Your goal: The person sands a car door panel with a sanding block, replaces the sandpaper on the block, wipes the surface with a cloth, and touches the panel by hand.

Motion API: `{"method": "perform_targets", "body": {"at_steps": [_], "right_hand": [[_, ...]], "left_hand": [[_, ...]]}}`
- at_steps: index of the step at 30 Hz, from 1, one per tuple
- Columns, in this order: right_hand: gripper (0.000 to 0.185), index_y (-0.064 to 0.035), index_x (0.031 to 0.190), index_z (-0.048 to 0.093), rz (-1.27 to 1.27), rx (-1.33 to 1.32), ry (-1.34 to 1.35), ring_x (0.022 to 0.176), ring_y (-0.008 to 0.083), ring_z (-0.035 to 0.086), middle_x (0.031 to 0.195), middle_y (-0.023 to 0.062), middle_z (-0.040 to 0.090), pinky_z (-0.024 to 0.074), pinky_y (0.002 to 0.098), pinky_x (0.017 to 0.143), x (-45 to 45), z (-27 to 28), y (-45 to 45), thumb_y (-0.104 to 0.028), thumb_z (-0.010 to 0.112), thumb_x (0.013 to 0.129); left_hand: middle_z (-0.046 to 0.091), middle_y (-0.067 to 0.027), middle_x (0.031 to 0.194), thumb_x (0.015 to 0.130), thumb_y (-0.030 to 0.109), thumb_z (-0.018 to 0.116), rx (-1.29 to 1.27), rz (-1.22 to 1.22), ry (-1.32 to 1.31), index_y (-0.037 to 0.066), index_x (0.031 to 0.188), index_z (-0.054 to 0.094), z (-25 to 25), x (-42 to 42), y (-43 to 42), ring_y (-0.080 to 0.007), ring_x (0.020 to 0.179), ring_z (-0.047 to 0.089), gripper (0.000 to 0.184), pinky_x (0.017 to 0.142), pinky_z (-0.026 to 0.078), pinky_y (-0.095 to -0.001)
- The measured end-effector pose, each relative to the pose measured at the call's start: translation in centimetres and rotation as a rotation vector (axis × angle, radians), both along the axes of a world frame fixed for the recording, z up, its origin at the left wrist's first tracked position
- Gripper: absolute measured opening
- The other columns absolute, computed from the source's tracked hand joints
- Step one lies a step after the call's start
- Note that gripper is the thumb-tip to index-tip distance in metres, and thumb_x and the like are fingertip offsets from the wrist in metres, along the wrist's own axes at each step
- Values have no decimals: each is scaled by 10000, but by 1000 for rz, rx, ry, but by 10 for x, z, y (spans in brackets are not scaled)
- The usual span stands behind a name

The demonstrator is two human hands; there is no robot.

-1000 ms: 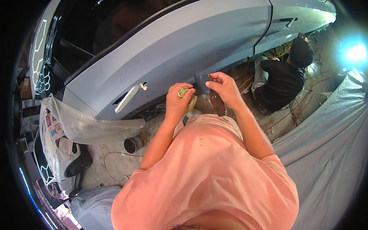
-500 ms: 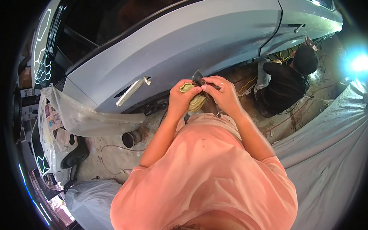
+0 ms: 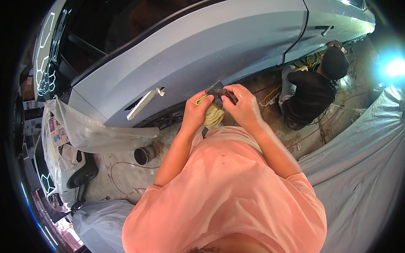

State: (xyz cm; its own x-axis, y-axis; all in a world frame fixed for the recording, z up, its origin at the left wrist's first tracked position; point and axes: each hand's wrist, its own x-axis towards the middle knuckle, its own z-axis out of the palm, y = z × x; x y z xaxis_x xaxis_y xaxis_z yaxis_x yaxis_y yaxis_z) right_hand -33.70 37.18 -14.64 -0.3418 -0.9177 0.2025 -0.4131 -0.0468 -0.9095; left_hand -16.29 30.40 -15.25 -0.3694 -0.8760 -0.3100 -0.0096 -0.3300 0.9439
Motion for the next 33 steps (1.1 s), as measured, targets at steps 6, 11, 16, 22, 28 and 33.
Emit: {"method": "perform_targets", "body": {"at_steps": [6, 11, 16, 22, 28, 33], "right_hand": [[262, 31, 1154, 726, -2, -21, -24, 844, 246, 714, 1034, 156, 742, 588, 353, 783, -1, 4, -1, -64, 768, 914], [257, 28, 1143, 732, -5, -25, -4, 848, 257, 719, 1044, 161, 746, 592, 363, 783, -3, 4, -2, -84, 772, 915], [264, 30, 1146, 732, -22, -18, -10, 861, 269, 726, 1052, 164, 750, 596, 366, 797, -4, 5, -2, -99, 777, 920], [269, 39, 1197, 728, 33, -2, -56, 932, 244, 732, 1112, 164, 742, 613, 352, 786, -17, 11, 1, -91, 753, 963], [281, 31, 1243, 735, 73, -7, -199, 1034, 235, 712, 1210, 162, 712, 608, 332, 796, -12, 6, 3, -82, 753, 987], [281, 17, 1247, 754, 91, -28, -61, 1063, 232, 698, 1237, 151, 686, 604, 329, 870, -10, 0, -2, -112, 765, 998]], "left_hand": [[731, -2, 935, 1035, 204, 731, -84, -56, -122, -83, 1113, 742, -9, 0, 1, -74, 870, 599, 298, 789, 511, -265], [728, -60, 888, 1020, 215, 748, -94, -111, -114, -61, 1102, 748, -27, 2, -3, -96, 863, 601, 288, 786, 512, -285], [741, -88, 939, 1018, 191, 739, -208, -175, -164, -33, 1143, 767, -19, -1, -4, -130, 885, 656, 258, 822, 534, -306], [765, -45, 1048, 1010, 126, 747, -425, -317, -232, -27, 1186, 774, 3, 3, -9, -121, 925, 681, 235, 852, 549, -301], [769, -51, 1078, 1000, 91, 767, -32, -181, -53, -27, 1191, 759, -1, -6, -5, -109, 947, 705, 224, 860, 573, -275], [766, -43, 1066, 991, 80, 778, 80, -87, 124, -12, 1228, 733, -14, -2, -4, -99, 947, 703, 259, 860, 578, -270]]}}
